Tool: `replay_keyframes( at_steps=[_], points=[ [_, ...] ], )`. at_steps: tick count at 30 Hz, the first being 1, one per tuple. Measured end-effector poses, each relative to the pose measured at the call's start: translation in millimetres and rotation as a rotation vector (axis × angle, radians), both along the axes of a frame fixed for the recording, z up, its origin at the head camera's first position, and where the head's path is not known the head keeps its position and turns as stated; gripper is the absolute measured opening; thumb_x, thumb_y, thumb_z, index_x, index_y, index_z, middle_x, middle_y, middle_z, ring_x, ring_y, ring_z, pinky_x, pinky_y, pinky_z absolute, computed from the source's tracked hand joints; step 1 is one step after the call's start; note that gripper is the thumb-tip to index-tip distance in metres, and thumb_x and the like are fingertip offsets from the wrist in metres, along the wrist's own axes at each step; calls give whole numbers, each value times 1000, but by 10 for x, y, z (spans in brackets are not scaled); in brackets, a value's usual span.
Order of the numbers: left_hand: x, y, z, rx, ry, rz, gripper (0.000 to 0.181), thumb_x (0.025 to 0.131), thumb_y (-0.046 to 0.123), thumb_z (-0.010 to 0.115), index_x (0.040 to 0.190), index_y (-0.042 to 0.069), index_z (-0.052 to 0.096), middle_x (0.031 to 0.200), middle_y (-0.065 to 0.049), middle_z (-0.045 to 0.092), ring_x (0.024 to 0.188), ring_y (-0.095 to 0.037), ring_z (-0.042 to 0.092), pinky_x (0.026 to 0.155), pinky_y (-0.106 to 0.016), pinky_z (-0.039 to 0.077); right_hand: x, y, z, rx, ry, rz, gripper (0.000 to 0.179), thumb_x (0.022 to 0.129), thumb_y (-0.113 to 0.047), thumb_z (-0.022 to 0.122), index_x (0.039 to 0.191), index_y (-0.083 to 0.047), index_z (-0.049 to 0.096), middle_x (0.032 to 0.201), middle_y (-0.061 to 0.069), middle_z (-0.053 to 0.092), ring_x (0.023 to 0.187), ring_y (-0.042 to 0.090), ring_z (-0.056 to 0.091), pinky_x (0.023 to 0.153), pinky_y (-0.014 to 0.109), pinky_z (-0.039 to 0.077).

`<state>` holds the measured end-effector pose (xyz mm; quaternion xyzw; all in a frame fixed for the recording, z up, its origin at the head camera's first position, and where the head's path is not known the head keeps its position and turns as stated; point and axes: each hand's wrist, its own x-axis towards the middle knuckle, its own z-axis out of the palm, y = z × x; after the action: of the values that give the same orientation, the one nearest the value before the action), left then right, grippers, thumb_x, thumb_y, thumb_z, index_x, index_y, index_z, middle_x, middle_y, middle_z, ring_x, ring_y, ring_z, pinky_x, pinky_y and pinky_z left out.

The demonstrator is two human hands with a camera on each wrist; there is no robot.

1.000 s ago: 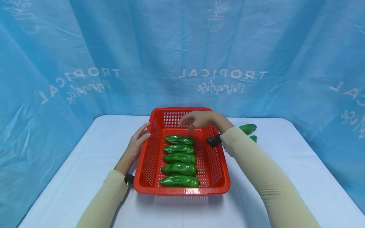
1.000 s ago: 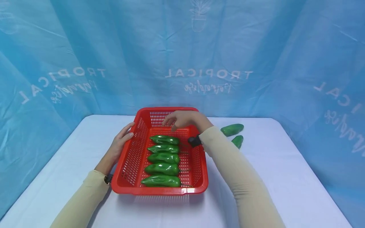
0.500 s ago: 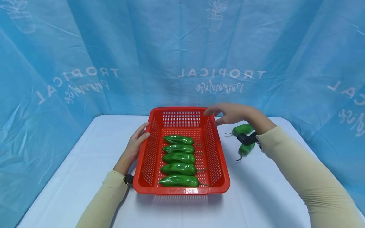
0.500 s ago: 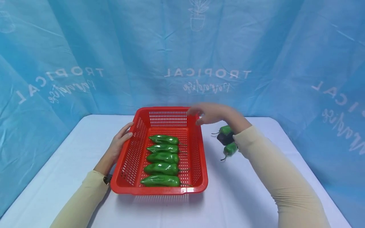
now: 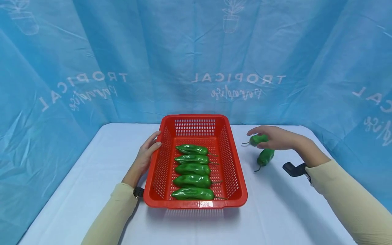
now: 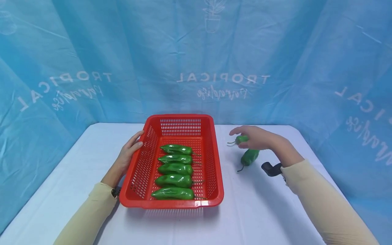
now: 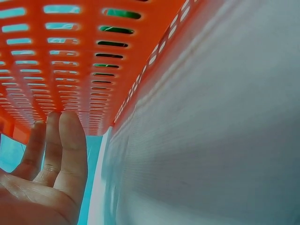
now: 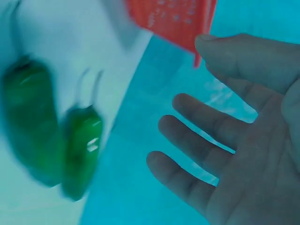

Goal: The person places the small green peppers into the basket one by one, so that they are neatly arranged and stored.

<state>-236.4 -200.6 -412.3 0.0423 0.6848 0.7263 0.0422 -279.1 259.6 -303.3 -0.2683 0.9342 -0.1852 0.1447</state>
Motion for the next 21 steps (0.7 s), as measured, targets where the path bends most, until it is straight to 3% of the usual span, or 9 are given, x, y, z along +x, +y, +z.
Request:
replay_keyframes(
  at_steps=[7, 14, 21],
  points=[
    [5, -3, -6, -10, -2, 12, 58, 101, 27, 52, 155, 29, 30, 148, -13, 43, 104, -10, 69, 83, -31, 61, -13, 349, -304, -39, 1, -50, 49, 91, -11, 67, 138, -5, 54, 141, 21, 55, 124, 42, 55, 97, 58, 52],
    [-4, 3, -16, -7, 18, 18, 56, 102, 27, 51, 154, 28, 31, 142, -10, 46, 103, -10, 69, 82, -30, 62, 1, 450, -501, -58, -21, -90, 52, 91, -14, 68, 139, -5, 52, 142, 21, 51, 122, 41, 55, 93, 55, 55],
    [-9, -1, -41, 6, 32, 12, 56, 101, 31, 53, 154, 30, 33, 137, -2, 50, 104, -9, 68, 82, -30, 62, -26, 479, -696, 59, 62, -170, 57, 92, -30, 69, 137, 0, 52, 124, 31, 53, 103, 37, 59, 87, 57, 55]
  ],
)
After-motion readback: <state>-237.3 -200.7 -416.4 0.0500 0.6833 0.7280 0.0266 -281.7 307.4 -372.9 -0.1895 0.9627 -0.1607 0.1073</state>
